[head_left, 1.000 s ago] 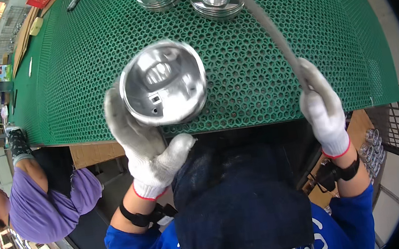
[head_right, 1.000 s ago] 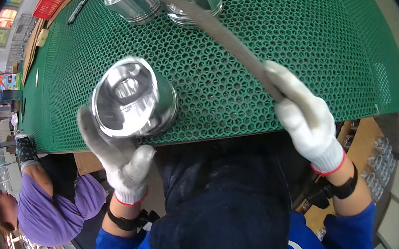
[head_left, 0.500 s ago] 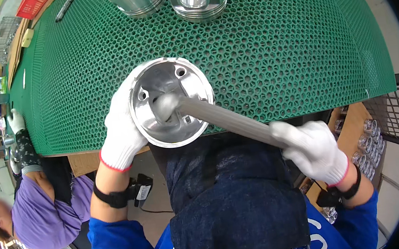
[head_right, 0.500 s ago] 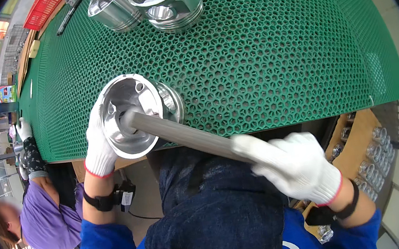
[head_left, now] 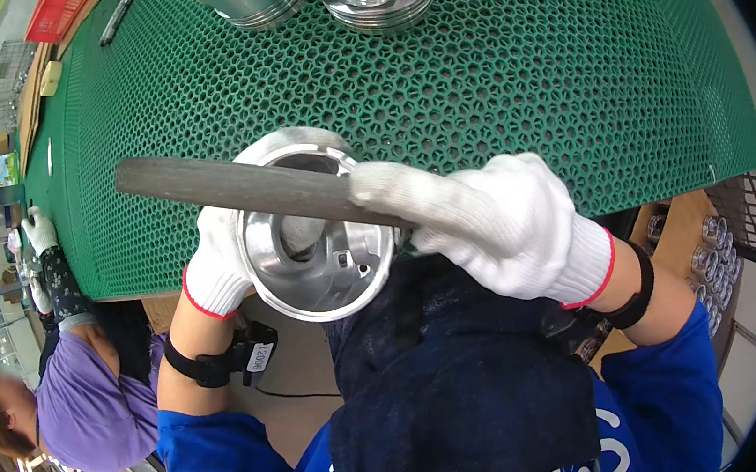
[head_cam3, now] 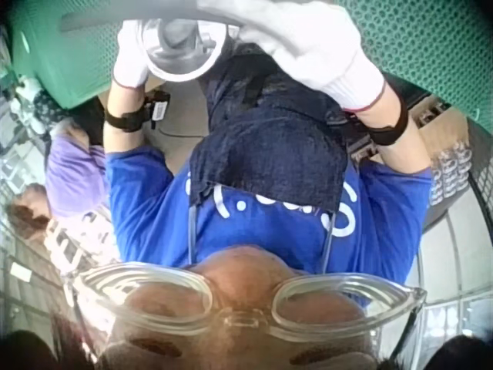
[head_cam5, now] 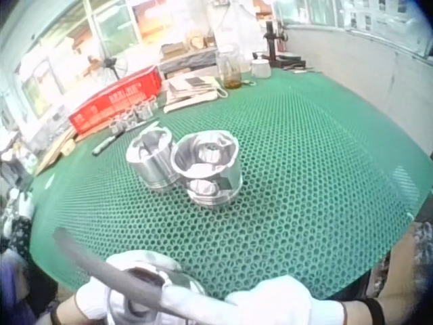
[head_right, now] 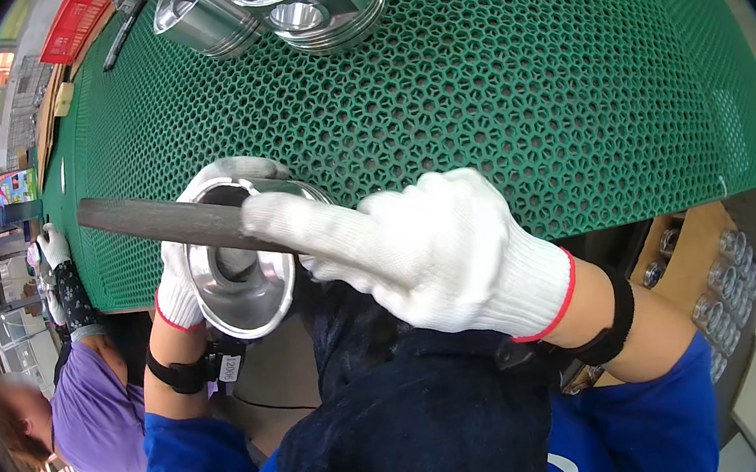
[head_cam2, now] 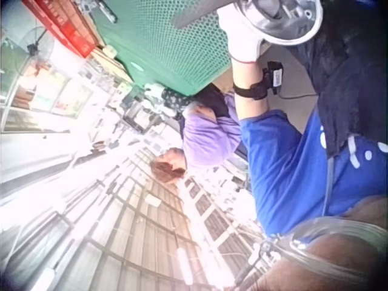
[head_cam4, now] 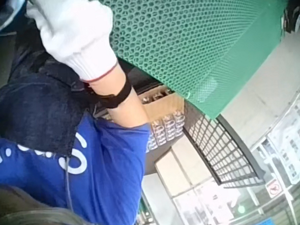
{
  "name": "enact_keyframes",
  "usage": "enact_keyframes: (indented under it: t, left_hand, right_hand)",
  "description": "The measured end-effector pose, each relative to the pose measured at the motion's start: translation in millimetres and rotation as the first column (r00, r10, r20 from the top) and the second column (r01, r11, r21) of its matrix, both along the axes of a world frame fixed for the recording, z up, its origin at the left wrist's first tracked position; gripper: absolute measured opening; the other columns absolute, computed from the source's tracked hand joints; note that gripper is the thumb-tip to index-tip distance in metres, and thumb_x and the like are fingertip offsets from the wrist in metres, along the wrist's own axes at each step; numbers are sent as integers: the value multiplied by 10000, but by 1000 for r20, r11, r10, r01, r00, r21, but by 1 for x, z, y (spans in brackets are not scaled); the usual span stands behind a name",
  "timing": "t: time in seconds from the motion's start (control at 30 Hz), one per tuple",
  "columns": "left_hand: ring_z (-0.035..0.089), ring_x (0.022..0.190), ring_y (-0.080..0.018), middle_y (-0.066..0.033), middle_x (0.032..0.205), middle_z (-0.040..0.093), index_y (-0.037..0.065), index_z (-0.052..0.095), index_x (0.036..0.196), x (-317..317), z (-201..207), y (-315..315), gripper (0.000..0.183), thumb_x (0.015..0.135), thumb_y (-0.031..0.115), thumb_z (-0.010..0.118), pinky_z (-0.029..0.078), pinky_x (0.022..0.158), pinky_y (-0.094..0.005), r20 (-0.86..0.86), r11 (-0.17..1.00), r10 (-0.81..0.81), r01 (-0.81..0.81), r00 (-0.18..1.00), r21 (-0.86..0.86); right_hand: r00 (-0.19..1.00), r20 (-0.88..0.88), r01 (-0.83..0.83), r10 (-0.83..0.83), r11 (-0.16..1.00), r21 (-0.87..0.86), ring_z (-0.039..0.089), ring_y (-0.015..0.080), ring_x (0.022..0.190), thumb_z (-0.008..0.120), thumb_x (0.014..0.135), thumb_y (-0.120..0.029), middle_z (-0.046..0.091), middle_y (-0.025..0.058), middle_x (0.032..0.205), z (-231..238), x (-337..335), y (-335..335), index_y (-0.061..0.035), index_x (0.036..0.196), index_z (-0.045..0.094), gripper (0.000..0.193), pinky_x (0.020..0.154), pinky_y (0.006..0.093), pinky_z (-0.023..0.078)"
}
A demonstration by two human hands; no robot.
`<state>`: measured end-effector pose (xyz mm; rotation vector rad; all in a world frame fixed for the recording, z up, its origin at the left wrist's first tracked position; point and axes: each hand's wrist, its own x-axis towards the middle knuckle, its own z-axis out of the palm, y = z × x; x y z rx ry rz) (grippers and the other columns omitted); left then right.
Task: Filing the inner surfaces of metal engine pistons.
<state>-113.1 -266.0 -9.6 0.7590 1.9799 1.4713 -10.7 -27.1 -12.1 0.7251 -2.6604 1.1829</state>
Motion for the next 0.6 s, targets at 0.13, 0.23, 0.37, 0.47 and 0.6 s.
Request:
enact_keyframes:
  t: [0.13,0.23,0.37,0.47,0.6]
  left_hand:
    - [660,946,-183,-125,1109,659,-16,616,1152,-4,1,-7,527,761,311,750,548,843,-323,-18,995,-57,58,998,84]
    - [652,975,-205,-138,1128,653,-30,620,1141,-3,7,-2,528,800,364,703,534,868,-331,-28,998,-54,54,998,-17]
    - [655,955,-203,-118,1115,661,7,621,1156,4,4,2,520,789,358,738,528,865,-331,54,996,-5,10,999,-83]
    - [665,928,-188,-103,1068,682,33,631,1163,0,9,-4,527,779,370,760,526,854,-329,-308,967,-91,11,947,-254]
    - [661,961,-187,-114,1091,670,33,563,1266,10,6,-4,649,788,418,776,532,840,-321,-108,994,103,-98,989,46]
  right_hand:
    - [986,132,-131,98,953,272,535,263,452,720,654,-174,552,56,582,11,47,50,-90,1253,591,618,439,386,378]
    - [997,67,-56,37,954,296,542,181,414,725,713,-254,550,4,534,8,57,66,-231,1275,619,572,401,302,412]
    - [998,12,60,-59,997,-48,595,235,478,598,917,-229,576,68,569,5,-18,3,-228,1352,521,441,450,346,480]
    - [973,231,-16,24,999,-34,662,266,1059,535,932,-174,590,140,1308,20,-33,4,-54,1349,510,435,908,317,540]
    - [997,73,59,-30,897,-438,569,262,1213,457,1016,-295,536,192,1361,-2,-9,38,47,1355,474,482,1032,340,452]
